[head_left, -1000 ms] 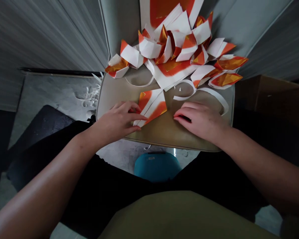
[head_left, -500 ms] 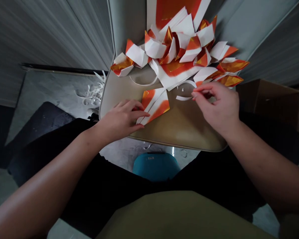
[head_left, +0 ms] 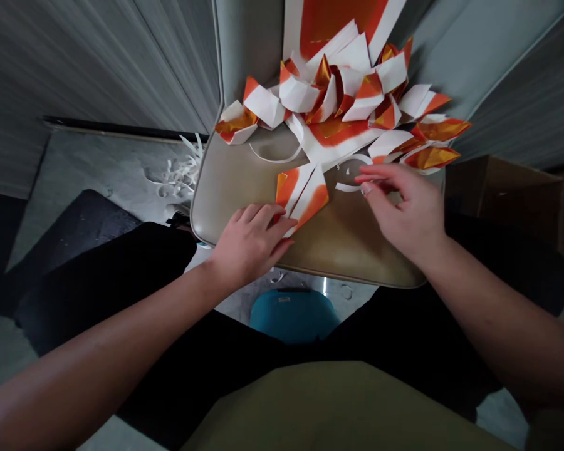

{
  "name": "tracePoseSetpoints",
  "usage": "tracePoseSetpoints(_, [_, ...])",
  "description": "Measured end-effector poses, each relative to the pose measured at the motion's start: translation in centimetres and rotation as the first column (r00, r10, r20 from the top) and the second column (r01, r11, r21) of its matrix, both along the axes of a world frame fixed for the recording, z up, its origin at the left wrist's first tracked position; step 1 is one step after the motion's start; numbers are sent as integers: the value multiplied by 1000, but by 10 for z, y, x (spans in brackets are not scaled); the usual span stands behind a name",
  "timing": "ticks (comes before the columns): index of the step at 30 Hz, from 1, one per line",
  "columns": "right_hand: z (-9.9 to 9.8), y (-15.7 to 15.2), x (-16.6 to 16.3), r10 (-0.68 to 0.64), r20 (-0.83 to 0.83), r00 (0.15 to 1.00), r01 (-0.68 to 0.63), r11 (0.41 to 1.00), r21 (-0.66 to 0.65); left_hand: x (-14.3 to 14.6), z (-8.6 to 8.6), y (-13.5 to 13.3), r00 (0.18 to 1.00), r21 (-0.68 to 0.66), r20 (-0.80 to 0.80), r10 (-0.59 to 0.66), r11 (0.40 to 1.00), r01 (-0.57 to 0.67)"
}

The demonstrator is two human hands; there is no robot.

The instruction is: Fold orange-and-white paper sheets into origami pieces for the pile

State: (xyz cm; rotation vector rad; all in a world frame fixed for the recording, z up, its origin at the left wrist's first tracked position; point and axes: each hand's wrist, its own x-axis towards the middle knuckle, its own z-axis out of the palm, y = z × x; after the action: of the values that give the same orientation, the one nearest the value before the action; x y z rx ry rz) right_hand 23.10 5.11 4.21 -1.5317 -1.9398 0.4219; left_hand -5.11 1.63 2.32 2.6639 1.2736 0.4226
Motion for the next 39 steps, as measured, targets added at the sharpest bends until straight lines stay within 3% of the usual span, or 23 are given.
tracePoseSetpoints(2, [1,-9,-9,129,126,984,-136,990,44,-1,2,2,1000,-17,8,-15,1000,15])
tracePoseSetpoints(5, [-4,-21,-23,336,245,910,-363,929,76,-6,6,9,996,-81,17,-93,992,94])
tracePoseSetpoints(9, [-15,-30,-35,438,360,824,-486,873,48,-17,11,21,985,-172,43,-166,970,171])
tracePoseSetpoints(13, [-19,-32,-37,457,405,792,-489,872,-29,-27,14,28,978,-274,81,-193,939,208])
tracePoseSetpoints(18, [-19,-31,-36,455,404,794,-486,873,-28,-30,15,31,971,-367,162,-174,903,223])
tracePoseSetpoints(39, [-21,-33,-38,437,403,804,-478,878,2,-28,7,35,982,-409,128,-139,895,180])
